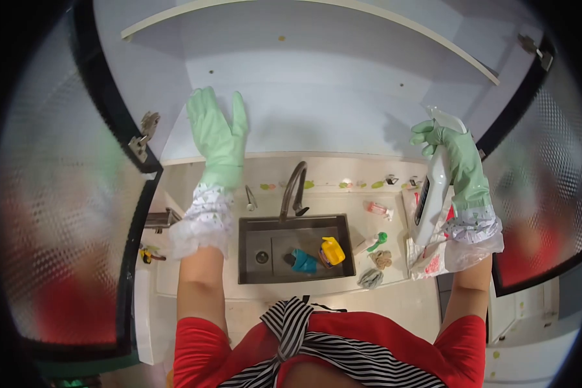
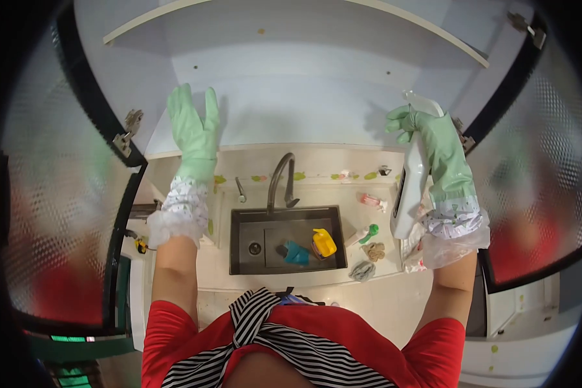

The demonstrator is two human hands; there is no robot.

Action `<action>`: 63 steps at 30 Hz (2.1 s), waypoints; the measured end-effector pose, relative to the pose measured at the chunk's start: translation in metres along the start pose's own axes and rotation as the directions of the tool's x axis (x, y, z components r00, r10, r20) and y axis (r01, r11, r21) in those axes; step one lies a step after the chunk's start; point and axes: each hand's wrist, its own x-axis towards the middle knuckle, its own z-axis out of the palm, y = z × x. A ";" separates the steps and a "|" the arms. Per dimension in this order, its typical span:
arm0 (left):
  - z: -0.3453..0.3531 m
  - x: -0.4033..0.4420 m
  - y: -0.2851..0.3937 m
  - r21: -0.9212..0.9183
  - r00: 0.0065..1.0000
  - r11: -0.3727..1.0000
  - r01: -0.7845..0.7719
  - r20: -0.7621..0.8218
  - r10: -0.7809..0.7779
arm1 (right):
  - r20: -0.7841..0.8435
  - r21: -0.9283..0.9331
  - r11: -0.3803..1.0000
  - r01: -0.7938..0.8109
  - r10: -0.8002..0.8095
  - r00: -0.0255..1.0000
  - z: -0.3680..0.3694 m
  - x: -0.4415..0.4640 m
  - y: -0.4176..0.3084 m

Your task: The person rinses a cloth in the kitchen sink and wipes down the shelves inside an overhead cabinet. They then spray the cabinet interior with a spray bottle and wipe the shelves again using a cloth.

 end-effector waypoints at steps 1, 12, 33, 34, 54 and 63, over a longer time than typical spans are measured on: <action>0.005 0.001 -0.002 0.012 1.000 1.000 0.003 0.009 -0.003 | 0.005 0.004 0.999 -0.032 0.032 0.999 -0.006 -0.003 0.001; 0.012 0.000 -0.005 0.158 0.970 0.985 0.067 0.219 -0.101 | 0.356 0.097 0.995 0.038 -0.070 0.932 0.049 -0.042 0.005; 0.021 -0.005 -0.013 0.228 0.985 0.971 -0.067 0.172 0.027 | 0.124 -0.002 0.994 -0.106 0.105 0.987 0.020 -0.079 0.012; 0.020 -0.005 -0.014 0.225 0.983 0.972 -0.064 0.180 0.023 | 0.127 0.005 0.994 -0.106 0.105 0.986 0.020 -0.078 0.012; 0.020 -0.004 -0.012 0.275 0.966 0.961 -0.037 0.255 -0.036 | 0.148 -0.138 0.982 -0.129 0.149 0.978 0.001 -0.059 0.033; 0.021 -0.005 -0.015 0.277 0.966 0.960 -0.049 0.258 -0.025 | 0.070 -0.138 0.977 -0.162 0.173 0.982 -0.020 -0.055 0.040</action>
